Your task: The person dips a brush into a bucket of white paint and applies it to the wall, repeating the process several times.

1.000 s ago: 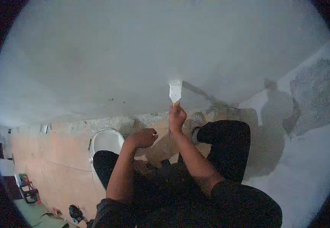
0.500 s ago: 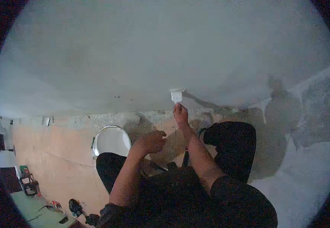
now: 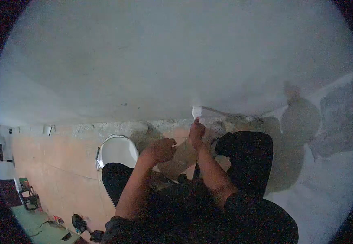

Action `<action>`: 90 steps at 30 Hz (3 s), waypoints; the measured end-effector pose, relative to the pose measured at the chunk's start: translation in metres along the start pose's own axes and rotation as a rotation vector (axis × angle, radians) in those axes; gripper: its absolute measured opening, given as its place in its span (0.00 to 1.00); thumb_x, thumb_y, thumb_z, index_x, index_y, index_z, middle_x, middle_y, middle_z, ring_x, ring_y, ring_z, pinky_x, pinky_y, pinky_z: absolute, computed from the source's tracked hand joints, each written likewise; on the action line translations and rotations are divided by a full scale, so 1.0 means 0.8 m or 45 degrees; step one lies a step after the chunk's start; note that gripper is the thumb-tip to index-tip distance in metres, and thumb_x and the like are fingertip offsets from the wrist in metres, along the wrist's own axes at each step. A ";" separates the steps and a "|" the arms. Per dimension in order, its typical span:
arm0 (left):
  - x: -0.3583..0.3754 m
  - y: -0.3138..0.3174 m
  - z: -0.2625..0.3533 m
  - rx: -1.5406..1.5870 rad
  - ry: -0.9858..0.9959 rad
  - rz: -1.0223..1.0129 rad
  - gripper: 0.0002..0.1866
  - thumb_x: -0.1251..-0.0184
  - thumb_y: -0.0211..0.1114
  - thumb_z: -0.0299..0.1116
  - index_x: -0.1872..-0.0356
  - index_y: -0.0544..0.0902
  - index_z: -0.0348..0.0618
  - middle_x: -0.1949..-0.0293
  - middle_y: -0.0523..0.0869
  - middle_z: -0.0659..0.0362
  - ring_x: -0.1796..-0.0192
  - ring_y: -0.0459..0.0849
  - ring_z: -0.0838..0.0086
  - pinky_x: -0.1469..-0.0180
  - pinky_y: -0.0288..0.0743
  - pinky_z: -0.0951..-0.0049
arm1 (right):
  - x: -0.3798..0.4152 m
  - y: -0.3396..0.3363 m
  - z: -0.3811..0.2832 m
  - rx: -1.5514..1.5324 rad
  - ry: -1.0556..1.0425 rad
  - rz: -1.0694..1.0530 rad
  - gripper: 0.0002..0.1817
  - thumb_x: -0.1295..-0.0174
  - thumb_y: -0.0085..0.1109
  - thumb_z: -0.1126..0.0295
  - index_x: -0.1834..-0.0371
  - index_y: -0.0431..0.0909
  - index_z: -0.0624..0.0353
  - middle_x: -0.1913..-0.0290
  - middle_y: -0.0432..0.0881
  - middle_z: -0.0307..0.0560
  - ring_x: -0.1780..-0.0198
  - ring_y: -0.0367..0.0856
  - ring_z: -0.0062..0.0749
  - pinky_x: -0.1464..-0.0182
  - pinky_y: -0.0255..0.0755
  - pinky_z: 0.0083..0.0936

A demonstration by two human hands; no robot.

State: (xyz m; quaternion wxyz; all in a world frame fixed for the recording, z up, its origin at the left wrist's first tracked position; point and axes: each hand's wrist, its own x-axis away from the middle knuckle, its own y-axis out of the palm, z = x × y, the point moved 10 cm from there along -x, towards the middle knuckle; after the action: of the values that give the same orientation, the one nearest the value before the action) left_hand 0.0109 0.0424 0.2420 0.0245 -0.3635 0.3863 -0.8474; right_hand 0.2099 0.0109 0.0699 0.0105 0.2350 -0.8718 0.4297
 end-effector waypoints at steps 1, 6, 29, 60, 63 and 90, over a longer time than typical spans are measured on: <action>-0.005 0.005 -0.010 0.098 0.086 0.187 0.20 0.33 0.51 0.41 0.47 0.76 0.39 0.50 0.80 0.45 0.45 0.77 0.52 0.42 0.69 0.54 | 0.006 -0.023 -0.025 -0.089 -0.020 0.006 0.31 0.31 0.42 0.51 0.85 0.76 0.65 0.84 0.77 0.55 0.83 0.76 0.47 0.78 0.68 0.42; 0.001 -0.002 0.003 0.039 0.101 0.040 0.19 0.32 0.50 0.42 0.50 0.77 0.38 0.51 0.80 0.45 0.47 0.77 0.51 0.43 0.69 0.55 | 0.052 -0.131 -0.114 -0.651 -0.075 0.096 0.31 0.31 0.44 0.50 0.89 0.66 0.63 0.88 0.63 0.43 0.84 0.62 0.32 0.77 0.58 0.35; 0.004 -0.029 0.045 0.312 0.051 0.071 0.15 0.31 0.48 0.32 0.47 0.76 0.42 0.45 0.77 0.49 0.42 0.75 0.56 0.39 0.68 0.59 | -0.088 0.224 0.154 -0.360 -0.270 -0.847 0.27 0.35 0.50 0.47 0.75 0.74 0.64 0.73 0.75 0.47 0.75 0.72 0.28 0.75 0.68 0.29; 0.009 -0.019 0.053 0.242 0.249 0.144 0.15 0.30 0.48 0.34 0.48 0.76 0.41 0.47 0.78 0.49 0.44 0.76 0.56 0.40 0.67 0.59 | -0.046 -0.046 -0.054 -0.267 -0.437 -0.091 0.27 0.29 0.36 0.52 0.72 0.76 0.63 0.79 0.78 0.54 0.76 0.76 0.47 0.73 0.67 0.38; 0.004 -0.021 0.057 0.228 0.168 0.054 0.16 0.28 0.47 0.36 0.46 0.75 0.43 0.44 0.77 0.50 0.42 0.75 0.57 0.38 0.66 0.59 | -0.068 0.017 0.005 -0.105 -0.310 -0.112 0.28 0.29 0.33 0.52 0.70 0.78 0.62 0.78 0.80 0.55 0.74 0.80 0.51 0.74 0.71 0.41; 0.020 -0.056 0.073 0.249 0.271 0.255 0.14 0.33 0.49 0.31 0.50 0.77 0.40 0.49 0.79 0.47 0.46 0.76 0.53 0.43 0.70 0.57 | 0.032 -0.148 -0.086 -0.583 0.132 0.111 0.34 0.33 0.40 0.45 0.82 0.73 0.68 0.84 0.74 0.57 0.81 0.70 0.50 0.71 0.64 0.46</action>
State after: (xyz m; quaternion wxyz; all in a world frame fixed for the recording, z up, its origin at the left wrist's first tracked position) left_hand 0.0471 0.0310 0.3072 0.1032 -0.2273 0.3367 -0.9079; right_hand 0.2243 -0.0091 0.2071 0.0899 0.1662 -0.9541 0.2323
